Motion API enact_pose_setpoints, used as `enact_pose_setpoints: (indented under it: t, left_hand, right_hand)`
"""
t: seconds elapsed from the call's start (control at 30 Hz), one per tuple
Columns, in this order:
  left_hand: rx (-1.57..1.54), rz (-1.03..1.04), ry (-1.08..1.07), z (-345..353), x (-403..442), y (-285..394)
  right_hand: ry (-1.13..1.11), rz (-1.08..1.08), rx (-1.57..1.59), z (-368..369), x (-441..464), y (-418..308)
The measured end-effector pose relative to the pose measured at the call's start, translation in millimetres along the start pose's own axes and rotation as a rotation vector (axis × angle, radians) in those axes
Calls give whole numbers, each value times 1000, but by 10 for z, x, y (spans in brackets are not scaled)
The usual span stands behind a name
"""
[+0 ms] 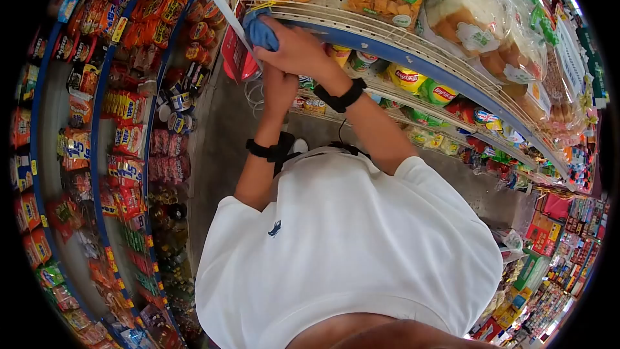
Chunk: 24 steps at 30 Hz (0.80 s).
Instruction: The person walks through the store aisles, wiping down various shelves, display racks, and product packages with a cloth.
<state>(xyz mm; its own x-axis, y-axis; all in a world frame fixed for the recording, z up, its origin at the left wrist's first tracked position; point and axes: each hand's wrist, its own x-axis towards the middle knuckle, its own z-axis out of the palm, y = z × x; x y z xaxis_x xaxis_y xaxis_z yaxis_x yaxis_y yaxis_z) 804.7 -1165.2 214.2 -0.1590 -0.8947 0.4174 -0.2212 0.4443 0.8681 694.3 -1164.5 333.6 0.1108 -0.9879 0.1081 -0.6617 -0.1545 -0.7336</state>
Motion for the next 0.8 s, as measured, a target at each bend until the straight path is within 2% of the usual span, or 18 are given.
enact_pose_setpoints:
  t: [0.07,0.13,0.2,0.27,0.3,0.37,0.43,0.5,0.53,0.6,0.67,0.73,0.77,0.8]
  left_hand:
    - [-24,-18,-30,-18,20,41]
    - [-91,8,76,-31,23,251]
    - [-2,25,40,-5,-79,252]
    - [91,46,13,19,-199,224]
    - [62,27,-70,36,-307,215]
    - [30,9,-153,41,-407,263]
    - [7,-130,-526,-1,-409,348]
    - [-108,-141,-536,88,-364,472]
    - [-230,-147,-536,155,-315,549]
    - [-225,-117,-591,268,-223,740]
    - [-235,-81,-648,371,-162,887]
    - [-272,4,-610,447,-113,957]
    - [-279,7,-624,501,-110,937]
    - [-334,58,-404,559,-117,901]
  right_hand:
    - [82,-68,21,188,78,127]
    - [159,-137,34,216,82,256]
    - [55,-273,193,187,27,389]
    - [-23,-276,241,89,-165,445]
    - [-102,-275,287,40,-304,467]
    - [-73,-236,261,19,-544,625]
    - [-35,-189,242,-38,-795,705]
    - [163,36,276,-83,-1035,689]
    - [172,41,279,-90,-1105,646]
    - [473,63,295,-130,-1243,565]
    - [557,99,241,-215,-1308,545]
    - [639,123,186,-298,-1287,546]
    - [695,41,86,-319,-1218,563]
    - [750,-35,-13,-323,-1165,560]
